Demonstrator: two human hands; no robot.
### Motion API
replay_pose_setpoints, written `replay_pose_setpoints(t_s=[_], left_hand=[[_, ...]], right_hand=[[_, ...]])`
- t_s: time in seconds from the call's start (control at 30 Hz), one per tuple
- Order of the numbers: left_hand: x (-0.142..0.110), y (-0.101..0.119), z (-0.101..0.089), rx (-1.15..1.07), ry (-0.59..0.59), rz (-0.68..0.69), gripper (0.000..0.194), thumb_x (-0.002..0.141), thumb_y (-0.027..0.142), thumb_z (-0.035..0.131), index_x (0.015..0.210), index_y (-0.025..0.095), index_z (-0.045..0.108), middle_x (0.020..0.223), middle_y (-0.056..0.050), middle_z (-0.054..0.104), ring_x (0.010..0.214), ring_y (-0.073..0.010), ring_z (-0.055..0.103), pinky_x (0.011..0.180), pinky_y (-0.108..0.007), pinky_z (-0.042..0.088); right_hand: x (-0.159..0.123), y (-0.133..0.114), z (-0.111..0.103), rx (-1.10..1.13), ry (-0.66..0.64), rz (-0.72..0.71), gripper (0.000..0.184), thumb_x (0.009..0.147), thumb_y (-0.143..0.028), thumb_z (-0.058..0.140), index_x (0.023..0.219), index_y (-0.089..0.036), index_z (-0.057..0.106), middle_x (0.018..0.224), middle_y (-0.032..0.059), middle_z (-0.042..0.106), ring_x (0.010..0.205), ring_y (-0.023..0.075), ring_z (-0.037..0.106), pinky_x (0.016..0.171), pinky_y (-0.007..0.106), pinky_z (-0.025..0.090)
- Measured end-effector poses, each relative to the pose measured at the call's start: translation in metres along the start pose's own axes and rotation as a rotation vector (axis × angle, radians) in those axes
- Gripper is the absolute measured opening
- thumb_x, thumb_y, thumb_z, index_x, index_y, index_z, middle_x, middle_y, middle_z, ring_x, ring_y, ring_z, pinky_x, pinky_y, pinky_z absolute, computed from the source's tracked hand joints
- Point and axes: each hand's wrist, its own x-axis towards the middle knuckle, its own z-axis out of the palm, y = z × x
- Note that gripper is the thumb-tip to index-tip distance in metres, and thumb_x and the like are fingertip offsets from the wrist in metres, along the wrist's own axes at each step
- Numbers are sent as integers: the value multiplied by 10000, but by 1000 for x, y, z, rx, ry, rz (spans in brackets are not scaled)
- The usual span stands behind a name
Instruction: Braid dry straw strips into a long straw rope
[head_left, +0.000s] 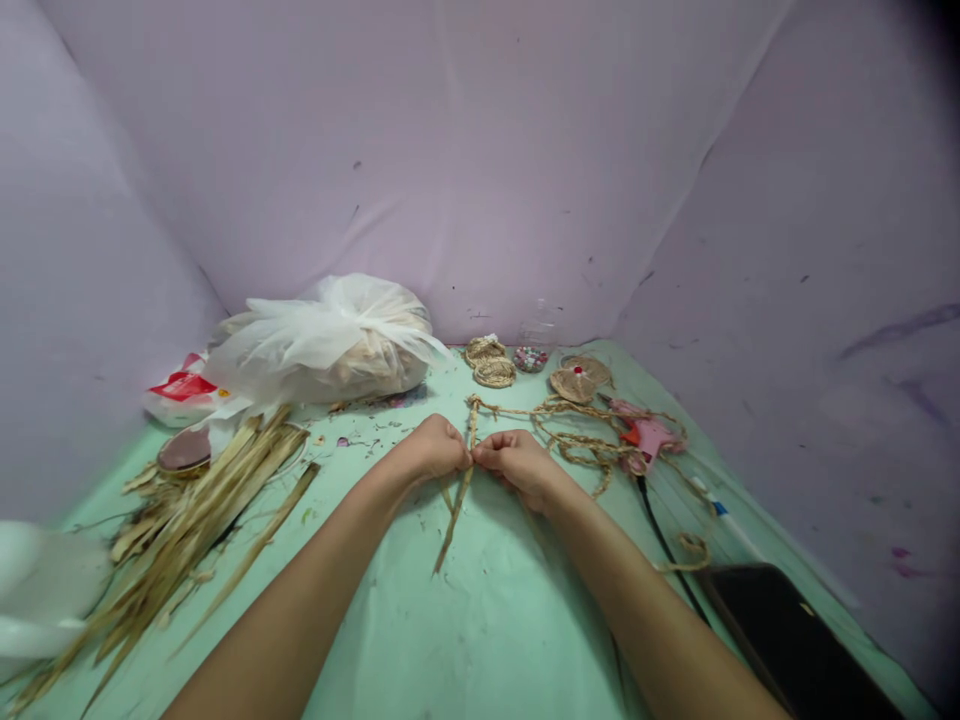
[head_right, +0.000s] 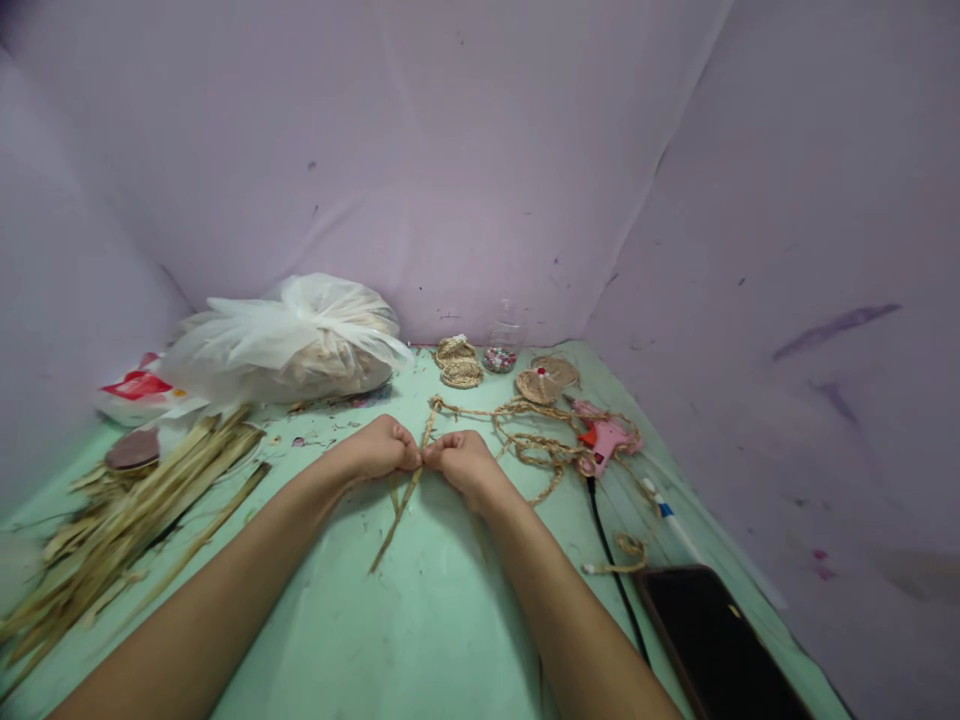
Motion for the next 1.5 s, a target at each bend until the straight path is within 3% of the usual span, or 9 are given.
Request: replay_pose_setpoints(t_s=[0.2, 0.33, 0.47, 0.57, 0.87, 1.0, 1.13, 1.3, 1.5], left_hand=[[-5, 2, -21, 188, -26, -1, 141, 569, 216, 527, 587, 109, 618, 449, -10, 503, 376, -74, 343, 400, -208, 261], [-39, 8, -79, 483, 272, 36, 148, 571, 202, 522, 638, 138, 636, 563, -14, 555, 520, -106, 470, 495, -201, 319], [-81, -13, -139, 761, 322, -231, 90, 533, 222, 535, 555, 159, 596, 523, 2, 518, 527, -125, 469, 497, -213, 307], [-87, -41, -155, 736, 195, -404, 91, 483, 241, 572, 534, 166, 568, 498, 3, 502, 496, -134, 465, 476, -221, 307], [-48, -61, -123, 651, 88, -482, 90, 418, 134, 564, 401, 164, 481, 411, -19, 506, 432, -143, 462, 462, -238, 332], [-50, -41, -110, 458, 29, -108, 43, 475, 145, 526, 434, 159, 527, 397, 13, 449, 411, -106, 412, 431, -209, 299], [-41, -11, -66, 113, -187, 156, 68, 541, 188, 530, 500, 140, 555, 434, 26, 437, 419, -80, 381, 434, -192, 304], [-14, -14, -14, 130, -40, 195, 80, 533, 158, 518, 524, 125, 591, 448, 30, 443, 430, -64, 341, 423, -182, 264], [-1, -25, -4, 36, 61, 141, 155, 513, 181, 589, 646, 112, 626, 501, 26, 488, 468, -73, 386, 456, -192, 291]], right_hand=[[3, 6, -5, -14, -36, 5, 101, 573, -205, 576, 524, -137, 520, 370, -67, 371, 335, 33, 200, 361, 209, 100], [4, 8, -5, -15, 5, 58, 91, 561, -210, 593, 566, -136, 541, 379, -66, 389, 322, 33, 220, 351, 207, 106], [5, 9, -5, 4, -19, 71, 112, 557, -222, 606, 551, -137, 533, 372, -69, 367, 325, 32, 220, 351, 202, 110], [5, 9, -5, 6, -32, 80, 111, 562, -220, 599, 546, -136, 527, 361, -73, 343, 321, 30, 207, 352, 202, 102], [3, 8, -5, 16, -43, 60, 120, 560, -222, 603, 548, -135, 521, 361, -75, 340, 324, 25, 189, 356, 205, 89], [2, 6, -5, 37, -42, 47, 119, 551, -221, 612, 569, -132, 535, 387, -62, 387, 334, 28, 220, 353, 201, 103], [2, 7, -5, 33, -42, 41, 117, 557, -226, 605, 587, -129, 548, 427, -49, 440, 334, 26, 225, 351, 201, 110], [5, 10, -6, 45, -36, 1, 95, 562, -208, 594, 574, -124, 550, 415, -51, 437, 336, 30, 225, 356, 201, 114], [7, 11, -6, 78, -45, -12, 86, 569, -199, 591, 569, -121, 555, 428, -43, 469, 339, 32, 232, 355, 202, 120]])
